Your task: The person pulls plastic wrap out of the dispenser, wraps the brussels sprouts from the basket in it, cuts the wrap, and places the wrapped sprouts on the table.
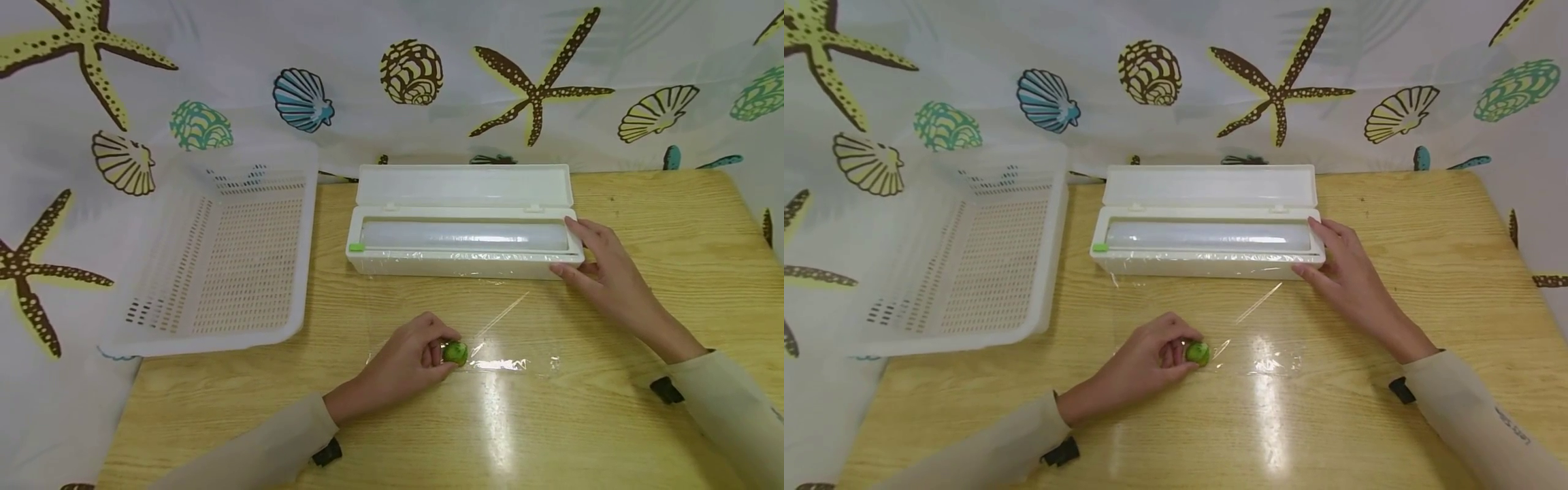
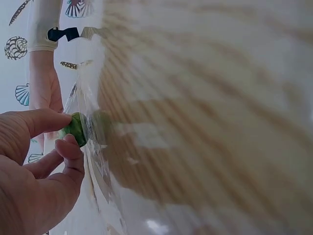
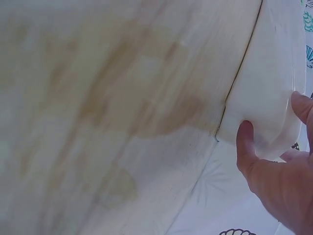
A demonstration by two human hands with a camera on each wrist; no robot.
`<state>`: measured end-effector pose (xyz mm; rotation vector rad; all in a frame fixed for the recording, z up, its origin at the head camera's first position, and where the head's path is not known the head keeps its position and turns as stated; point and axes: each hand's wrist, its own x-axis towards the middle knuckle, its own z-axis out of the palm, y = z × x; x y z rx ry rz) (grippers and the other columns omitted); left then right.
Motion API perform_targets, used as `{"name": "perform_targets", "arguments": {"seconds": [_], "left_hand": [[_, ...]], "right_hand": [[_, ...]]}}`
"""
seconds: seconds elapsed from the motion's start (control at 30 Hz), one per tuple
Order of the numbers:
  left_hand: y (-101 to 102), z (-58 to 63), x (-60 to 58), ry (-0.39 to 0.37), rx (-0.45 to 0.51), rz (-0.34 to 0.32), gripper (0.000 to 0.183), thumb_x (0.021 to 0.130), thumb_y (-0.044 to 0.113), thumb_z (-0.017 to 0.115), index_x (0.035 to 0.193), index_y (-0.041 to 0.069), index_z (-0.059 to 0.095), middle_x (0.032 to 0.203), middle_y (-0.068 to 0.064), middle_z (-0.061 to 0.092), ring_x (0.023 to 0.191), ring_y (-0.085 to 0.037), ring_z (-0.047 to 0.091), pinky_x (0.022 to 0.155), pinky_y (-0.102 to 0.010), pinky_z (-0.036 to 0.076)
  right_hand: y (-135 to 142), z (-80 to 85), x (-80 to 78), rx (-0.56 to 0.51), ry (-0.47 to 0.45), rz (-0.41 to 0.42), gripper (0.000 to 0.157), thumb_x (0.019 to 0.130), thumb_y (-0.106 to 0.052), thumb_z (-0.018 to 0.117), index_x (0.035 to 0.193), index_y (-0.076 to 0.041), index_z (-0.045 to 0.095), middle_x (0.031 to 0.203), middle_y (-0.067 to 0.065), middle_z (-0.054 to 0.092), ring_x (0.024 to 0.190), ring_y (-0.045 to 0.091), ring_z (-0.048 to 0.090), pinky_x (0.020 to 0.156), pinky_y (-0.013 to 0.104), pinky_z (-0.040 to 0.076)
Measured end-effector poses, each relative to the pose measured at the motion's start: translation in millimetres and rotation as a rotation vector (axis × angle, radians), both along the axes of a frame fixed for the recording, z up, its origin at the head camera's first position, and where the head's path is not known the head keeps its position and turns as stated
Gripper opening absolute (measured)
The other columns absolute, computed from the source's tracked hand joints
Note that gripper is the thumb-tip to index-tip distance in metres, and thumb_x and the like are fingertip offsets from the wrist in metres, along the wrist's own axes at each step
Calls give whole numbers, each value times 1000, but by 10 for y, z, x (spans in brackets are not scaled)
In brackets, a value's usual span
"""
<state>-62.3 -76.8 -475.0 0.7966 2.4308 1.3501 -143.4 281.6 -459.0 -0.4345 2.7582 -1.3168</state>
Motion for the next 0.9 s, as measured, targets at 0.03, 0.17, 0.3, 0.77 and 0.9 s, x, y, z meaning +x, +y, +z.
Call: {"name": "perform_targets", "arguments": {"seconds": [0.03,0.17,0.3,0.77,0.9], "left_hand": [[-3,0,0,9,4,-2,36,90,-6,87,123,-2,74,106,-5,63,80,-10,61,66,-21,55],[-15,4,-2,39,29,-13,41,87,-8,87,125,-5,72,107,-7,64,81,-12,61,68,-22,56],[-48,22,11,28,39,-14,41,88,-8,86,126,-3,71,107,-8,65,81,-13,61,68,-23,56],[-477,46,101,2,-11,7,12,95,3,81,95,12,74,87,9,66,75,-11,61,65,-26,55],[-605,32,135,12,-42,10,17,94,4,83,91,16,72,84,12,64,75,-11,62,66,-26,56]], "right_hand": [[-1,-3,0,-6,1,0,81,106,-14,75,173,-7,29,167,30,27,136,48,47,91,3,44],[-11,5,13,-23,8,4,80,107,-14,74,173,-6,29,168,29,27,135,46,48,88,1,43],[0,23,59,-45,8,-5,78,109,-15,71,173,-7,28,169,25,27,138,43,47,90,3,45],[59,42,401,57,138,-116,48,106,-9,71,149,5,54,134,23,53,105,26,59,78,4,45],[82,57,515,85,173,-200,38,102,-9,77,134,4,62,116,16,60,87,13,54,71,9,45]]}}
